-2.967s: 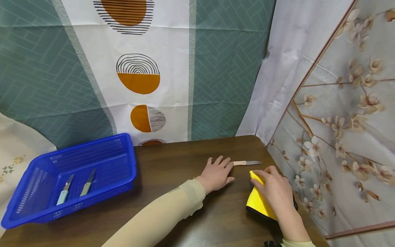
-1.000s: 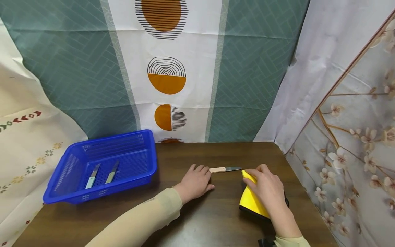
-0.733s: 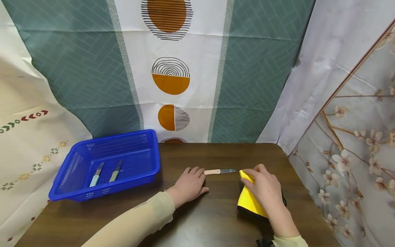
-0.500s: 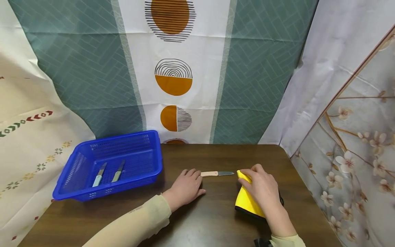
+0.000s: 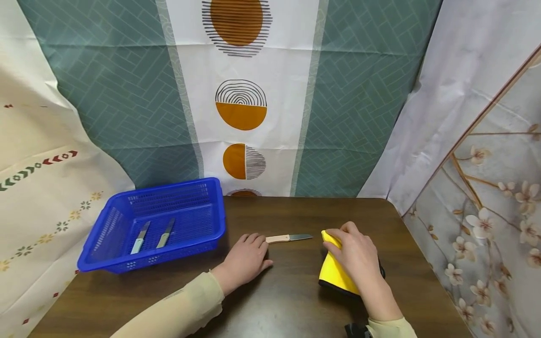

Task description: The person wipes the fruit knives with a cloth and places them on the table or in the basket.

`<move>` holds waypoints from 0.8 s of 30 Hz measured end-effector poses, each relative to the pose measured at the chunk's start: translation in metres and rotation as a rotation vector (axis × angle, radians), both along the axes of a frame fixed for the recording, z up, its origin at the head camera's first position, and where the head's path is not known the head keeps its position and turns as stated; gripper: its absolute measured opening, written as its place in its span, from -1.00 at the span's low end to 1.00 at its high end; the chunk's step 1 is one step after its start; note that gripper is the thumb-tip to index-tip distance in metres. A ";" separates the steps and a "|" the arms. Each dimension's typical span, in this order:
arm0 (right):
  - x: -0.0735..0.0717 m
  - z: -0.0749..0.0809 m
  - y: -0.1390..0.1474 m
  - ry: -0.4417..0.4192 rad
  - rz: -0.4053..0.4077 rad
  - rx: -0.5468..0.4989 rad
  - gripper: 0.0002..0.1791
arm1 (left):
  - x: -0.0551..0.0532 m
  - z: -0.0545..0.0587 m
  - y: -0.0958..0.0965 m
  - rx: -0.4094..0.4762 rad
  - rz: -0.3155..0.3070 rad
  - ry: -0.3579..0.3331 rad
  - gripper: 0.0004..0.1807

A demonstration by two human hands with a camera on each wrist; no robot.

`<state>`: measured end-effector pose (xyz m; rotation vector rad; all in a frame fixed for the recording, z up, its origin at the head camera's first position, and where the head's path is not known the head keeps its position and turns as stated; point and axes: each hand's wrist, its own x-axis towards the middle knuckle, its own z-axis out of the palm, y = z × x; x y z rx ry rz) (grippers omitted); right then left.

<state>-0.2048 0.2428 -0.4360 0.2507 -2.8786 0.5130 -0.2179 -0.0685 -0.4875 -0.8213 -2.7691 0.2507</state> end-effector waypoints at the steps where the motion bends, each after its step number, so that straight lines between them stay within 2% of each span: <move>1: -0.001 0.000 0.000 0.001 0.002 -0.002 -0.52 | 0.001 0.000 -0.002 0.004 0.003 0.004 -0.47; 6: -0.003 0.003 -0.006 -0.006 0.010 -0.019 -0.53 | 0.006 0.001 -0.012 0.012 0.030 0.017 -0.49; 11: -0.005 0.004 -0.010 -0.003 0.008 -0.024 -0.53 | 0.005 0.002 -0.015 0.040 0.056 0.033 -0.52; 18: -0.008 0.005 -0.017 0.007 0.022 -0.039 -0.54 | -0.004 0.003 -0.012 0.114 0.078 0.081 -0.58; 24: -0.009 0.004 -0.022 0.008 0.025 -0.048 -0.55 | -0.016 -0.001 -0.007 0.140 0.109 0.047 -0.60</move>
